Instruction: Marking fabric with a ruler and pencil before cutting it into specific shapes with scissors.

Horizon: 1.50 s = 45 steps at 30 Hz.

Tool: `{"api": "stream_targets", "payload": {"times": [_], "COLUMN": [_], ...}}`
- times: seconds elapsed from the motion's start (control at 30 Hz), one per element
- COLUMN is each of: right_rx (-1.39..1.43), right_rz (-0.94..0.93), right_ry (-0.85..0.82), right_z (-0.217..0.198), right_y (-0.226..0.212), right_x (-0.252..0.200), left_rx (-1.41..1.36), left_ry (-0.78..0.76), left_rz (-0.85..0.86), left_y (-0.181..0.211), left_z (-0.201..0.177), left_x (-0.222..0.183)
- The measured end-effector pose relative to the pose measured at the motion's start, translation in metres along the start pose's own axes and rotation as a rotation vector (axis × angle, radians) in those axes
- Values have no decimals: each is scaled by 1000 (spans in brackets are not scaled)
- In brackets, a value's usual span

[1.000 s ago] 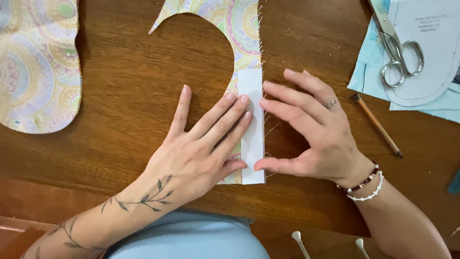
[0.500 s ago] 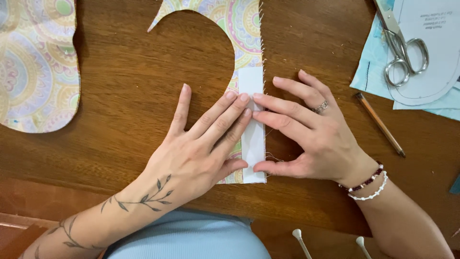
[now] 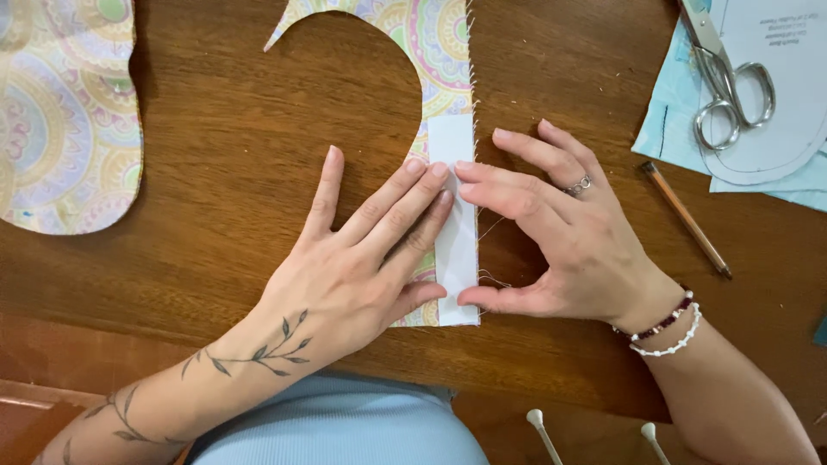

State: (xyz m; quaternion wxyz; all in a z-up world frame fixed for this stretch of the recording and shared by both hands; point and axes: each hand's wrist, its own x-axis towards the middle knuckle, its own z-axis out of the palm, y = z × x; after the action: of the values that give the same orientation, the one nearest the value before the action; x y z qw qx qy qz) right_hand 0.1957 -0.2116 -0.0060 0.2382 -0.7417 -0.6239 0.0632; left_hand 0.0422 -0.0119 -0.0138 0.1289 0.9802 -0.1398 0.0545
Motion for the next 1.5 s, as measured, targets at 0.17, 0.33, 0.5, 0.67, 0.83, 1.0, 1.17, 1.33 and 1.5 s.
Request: {"api": "stream_targets", "payload": {"times": [0.17, 0.33, 0.5, 0.67, 0.83, 1.0, 1.17, 1.33, 1.5], "right_rx": [7, 2, 2, 3, 5, 26, 38, 47, 128], "right_rz": [-1, -4, -5, 3, 9, 36, 62, 81, 57], "right_ry": [-1, 1, -6, -6, -17, -31, -25, -39, -57], "right_z": [-1, 0, -1, -1, -1, -2, -1, -1, -11], "right_y": [0, 0, -1, -1, 0, -3, -4, -1, 1], "right_x": [0, 1, 1, 0, 0, 1, -2, -3, -1], "left_rx": [3, 23, -5, 7, 30, 103, 195, 225, 289], "left_ry": [-3, -4, -3, -5, 6, 53, 112, 74, 41], "left_rz": [2, 0, 1, 3, -1, 107, 183, 171, 134], "left_y": [0, 0, -1, -1, 1, -6, -13, -9, -6], "left_z": [-1, 0, 2, 2, -1, -7, -8, -3, -6], "left_x": [0, 0, -1, -1, 1, 13, 28, 33, 39]}}
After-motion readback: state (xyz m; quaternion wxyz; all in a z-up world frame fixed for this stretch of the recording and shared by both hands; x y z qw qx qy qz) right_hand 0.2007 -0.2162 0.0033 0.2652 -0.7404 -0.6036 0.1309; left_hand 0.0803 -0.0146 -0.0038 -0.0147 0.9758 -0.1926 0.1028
